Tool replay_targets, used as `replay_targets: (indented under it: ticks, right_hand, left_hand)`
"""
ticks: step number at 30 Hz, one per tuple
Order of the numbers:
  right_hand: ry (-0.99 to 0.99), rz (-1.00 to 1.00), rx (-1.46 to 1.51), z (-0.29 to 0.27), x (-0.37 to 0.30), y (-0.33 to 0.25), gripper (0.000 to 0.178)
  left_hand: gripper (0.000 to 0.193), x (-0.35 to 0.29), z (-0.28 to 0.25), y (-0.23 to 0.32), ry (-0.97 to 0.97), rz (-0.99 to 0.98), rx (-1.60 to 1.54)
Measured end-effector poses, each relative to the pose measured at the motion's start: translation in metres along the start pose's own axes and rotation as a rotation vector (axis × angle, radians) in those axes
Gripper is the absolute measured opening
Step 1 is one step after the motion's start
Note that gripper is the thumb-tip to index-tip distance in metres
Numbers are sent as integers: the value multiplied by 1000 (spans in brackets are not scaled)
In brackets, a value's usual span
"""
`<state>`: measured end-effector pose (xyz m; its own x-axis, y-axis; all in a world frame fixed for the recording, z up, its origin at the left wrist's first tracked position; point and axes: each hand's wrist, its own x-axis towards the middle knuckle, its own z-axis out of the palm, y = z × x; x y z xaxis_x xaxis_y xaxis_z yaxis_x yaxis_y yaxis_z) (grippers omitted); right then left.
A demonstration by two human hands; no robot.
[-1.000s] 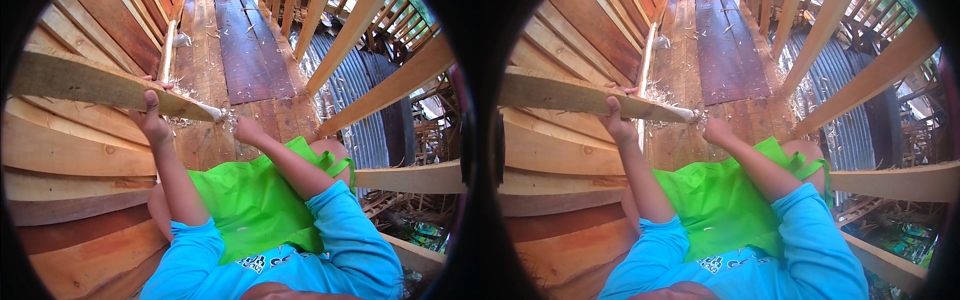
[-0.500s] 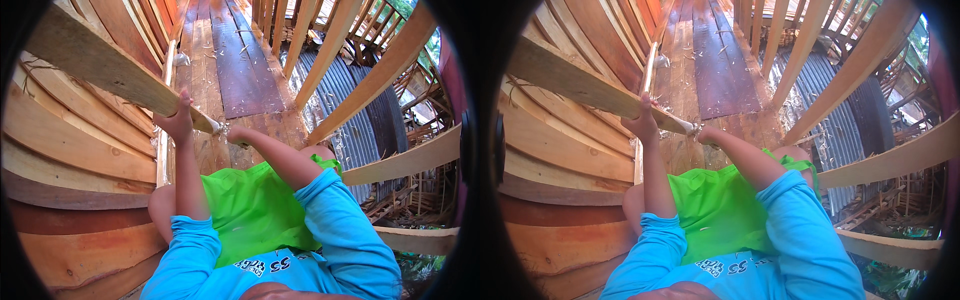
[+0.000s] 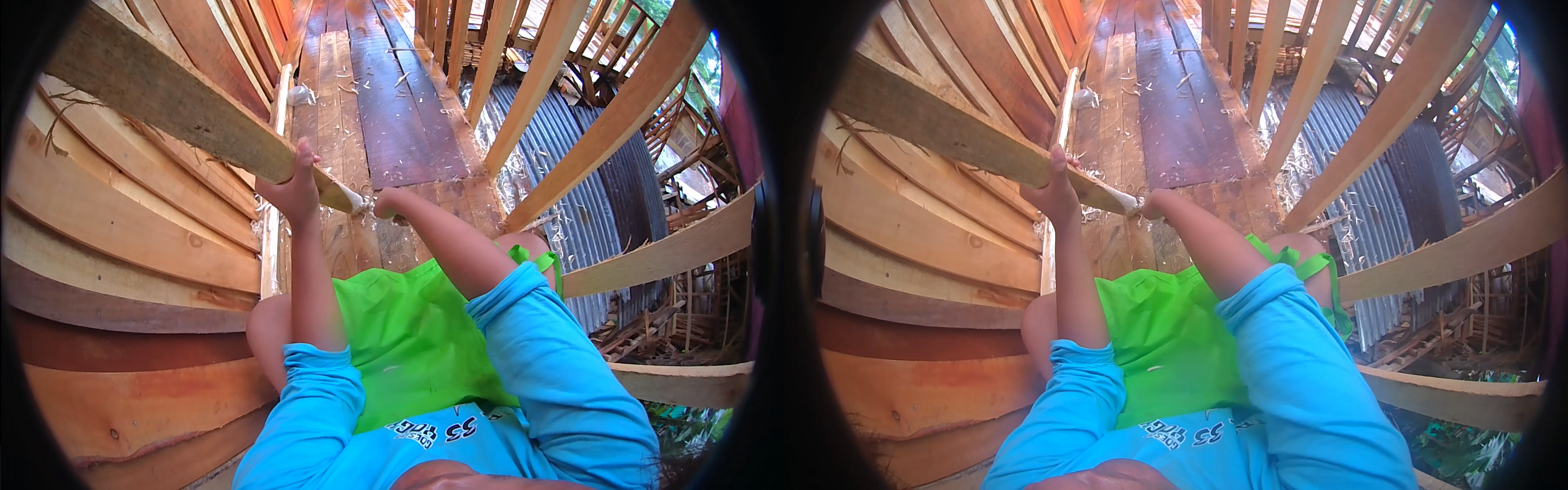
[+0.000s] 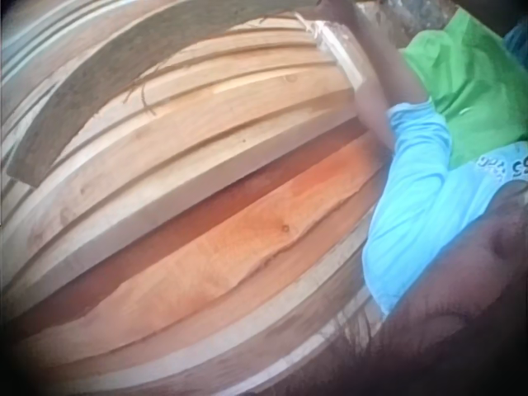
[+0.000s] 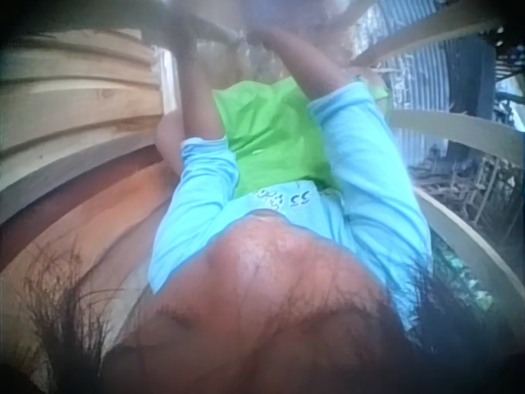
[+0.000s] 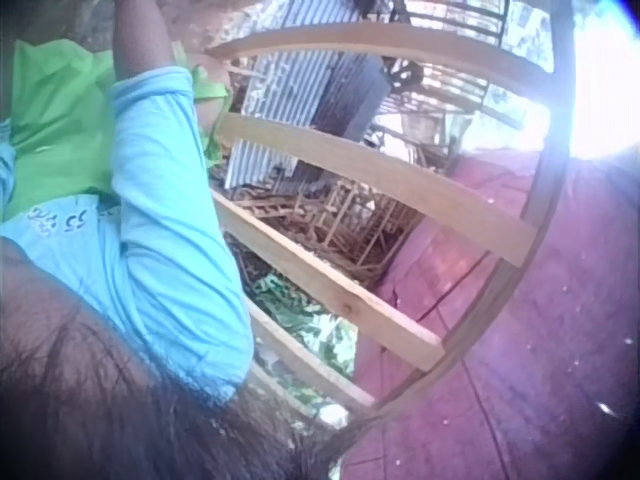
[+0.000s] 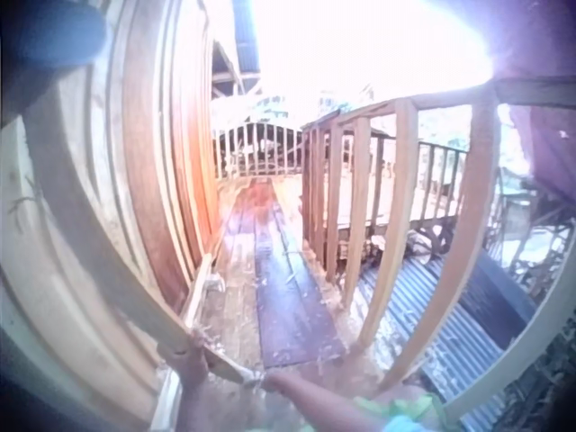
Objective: The person sits on the floor and uses a small knife to carve and shape a piece of wood held in their left hand. They repeatedly scrape the surface to remove shavings, gradually refining the wood's shape.
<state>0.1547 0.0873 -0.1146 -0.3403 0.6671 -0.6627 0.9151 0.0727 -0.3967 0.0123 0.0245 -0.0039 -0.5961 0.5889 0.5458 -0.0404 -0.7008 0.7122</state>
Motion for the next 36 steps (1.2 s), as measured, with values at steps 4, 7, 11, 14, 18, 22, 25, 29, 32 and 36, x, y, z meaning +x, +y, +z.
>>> replay_targets:
  ticks: [4,7,11,14,18,22,25,29,32,36]
  right_hand:
    - [117,77,271,23,-9,-10,46]
    - [229,21,152,35,-17,-6,53]
    - [194,34,94,35,-27,-7,49]
    - [169,53,200,29,-25,-10,46]
    - [200,32,170,28,-13,-16,37]
    - [205,46,86,32,18,-9,41]
    - [248,22,64,35,31,-18,40]
    - [253,-41,90,40,49,0,39]
    - [351,-74,118,57,58,13,37]
    - [309,-79,182,62,19,13,32]
  left_hand:
    - [26,5,-10,1,21,-10,59]
    - [26,6,-9,0,11,-16,54]
    - [29,4,-7,-1,-53,-2,53]
    - [28,2,-3,-1,-70,-10,41]
    - [28,1,2,-1,-56,25,59]
    - [32,4,8,-1,-13,-4,97]
    - [30,8,0,-3,85,19,137]
    - [32,8,8,0,160,35,224]
    - [33,11,-7,-4,136,35,226]
    - [32,12,-17,-4,167,29,236]
